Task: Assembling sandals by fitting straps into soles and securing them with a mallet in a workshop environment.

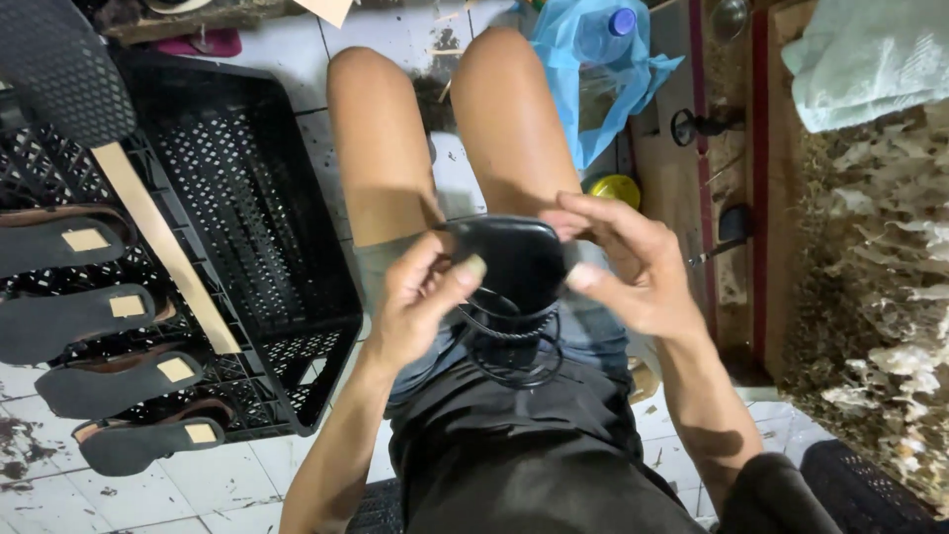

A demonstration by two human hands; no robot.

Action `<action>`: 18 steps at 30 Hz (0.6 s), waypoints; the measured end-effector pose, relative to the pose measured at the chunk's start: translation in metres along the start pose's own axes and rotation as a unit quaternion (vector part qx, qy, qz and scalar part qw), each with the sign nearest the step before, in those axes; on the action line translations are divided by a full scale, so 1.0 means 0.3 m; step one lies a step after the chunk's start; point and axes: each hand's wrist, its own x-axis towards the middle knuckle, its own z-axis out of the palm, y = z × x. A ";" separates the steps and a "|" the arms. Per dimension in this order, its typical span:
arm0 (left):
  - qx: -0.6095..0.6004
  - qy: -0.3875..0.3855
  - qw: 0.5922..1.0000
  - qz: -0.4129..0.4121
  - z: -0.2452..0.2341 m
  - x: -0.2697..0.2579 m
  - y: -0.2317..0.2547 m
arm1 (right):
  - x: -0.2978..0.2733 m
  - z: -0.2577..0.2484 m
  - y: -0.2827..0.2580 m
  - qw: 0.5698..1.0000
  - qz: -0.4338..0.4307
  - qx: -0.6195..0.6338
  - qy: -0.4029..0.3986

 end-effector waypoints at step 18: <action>0.198 -0.142 0.945 0.217 0.014 0.017 0.070 | 0.005 0.056 0.055 0.976 -0.132 -0.165 0.054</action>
